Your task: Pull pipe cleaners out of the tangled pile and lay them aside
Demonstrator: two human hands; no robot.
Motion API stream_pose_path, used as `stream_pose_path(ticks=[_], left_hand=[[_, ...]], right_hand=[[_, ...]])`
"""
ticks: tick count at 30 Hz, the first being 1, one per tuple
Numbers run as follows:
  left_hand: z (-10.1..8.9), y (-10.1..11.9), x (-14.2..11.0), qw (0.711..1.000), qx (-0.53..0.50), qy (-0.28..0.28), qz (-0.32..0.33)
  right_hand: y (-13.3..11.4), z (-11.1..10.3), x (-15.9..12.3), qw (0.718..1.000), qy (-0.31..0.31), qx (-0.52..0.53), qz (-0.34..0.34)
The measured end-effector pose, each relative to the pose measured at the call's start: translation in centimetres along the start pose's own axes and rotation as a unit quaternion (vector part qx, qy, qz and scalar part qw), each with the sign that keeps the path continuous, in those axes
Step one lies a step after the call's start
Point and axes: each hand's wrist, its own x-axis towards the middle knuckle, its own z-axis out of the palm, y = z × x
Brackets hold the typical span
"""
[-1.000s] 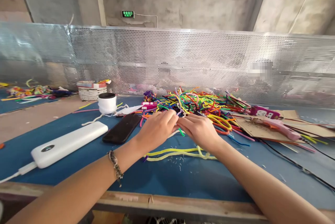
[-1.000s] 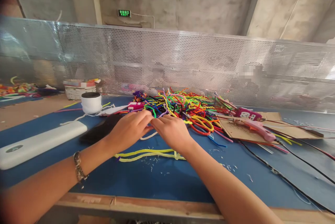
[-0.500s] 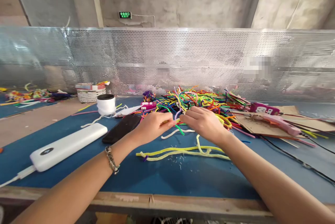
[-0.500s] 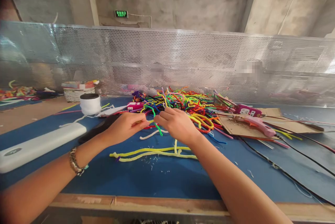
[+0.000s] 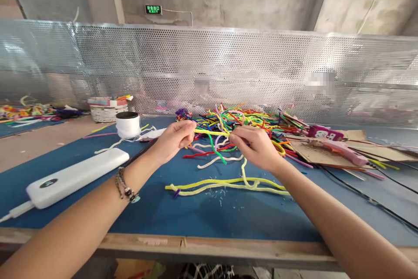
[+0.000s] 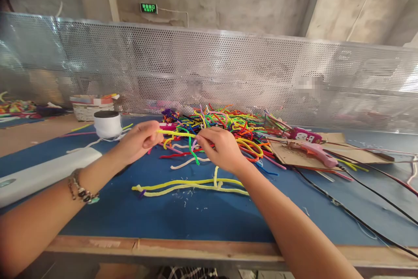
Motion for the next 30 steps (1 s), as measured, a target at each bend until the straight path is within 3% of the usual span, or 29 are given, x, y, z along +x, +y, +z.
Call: stream_pose_path(ticks=[6,9,12,18,21,25,27,28,30], left_hand=[[-0.2,-0.5,0.4,0.997,-0.048,0.059,-0.034],[-0.1,-0.9,0.5,0.992,-0.063,0.091,-0.066],[0.0,-1.1,0.5,0.989,-0.094,0.069,-0.088],[-0.6,-0.4,0.5,0.979,-0.177,0.081,-0.065],[-0.7,-0.3,0.7,0.976,-0.173,0.098,-0.091],[-0.9,-1.2,1.2,0.967,-0.048,0.177,-0.175],[-1.0,-1.8,1.3,0.959,0.009,0.215,-0.185],[-1.0,-1.9,1.2,0.958,0.036,0.23,-0.168],[-0.5,-1.9,0.8,0.95,0.165,0.253,-0.075]], right_hand=[[0.8,0.5,-0.4,0.994,-0.043,-0.1,-0.014],[0.5,0.7,-0.5,0.984,-0.057,-0.154,0.063],[0.3,0.6,-0.3,0.976,-0.061,-0.162,0.133],[0.7,-0.2,0.0,0.973,-0.085,-0.167,0.135],[0.6,-0.2,0.0,0.964,-0.09,-0.185,0.165],[0.1,0.4,-0.2,0.968,-0.119,-0.169,0.141],[-0.2,0.9,-0.3,0.974,-0.128,-0.135,0.131],[-0.3,1.1,-0.4,0.976,-0.126,-0.118,0.134],[-0.6,1.5,-0.4,0.98,-0.101,-0.08,0.154]])
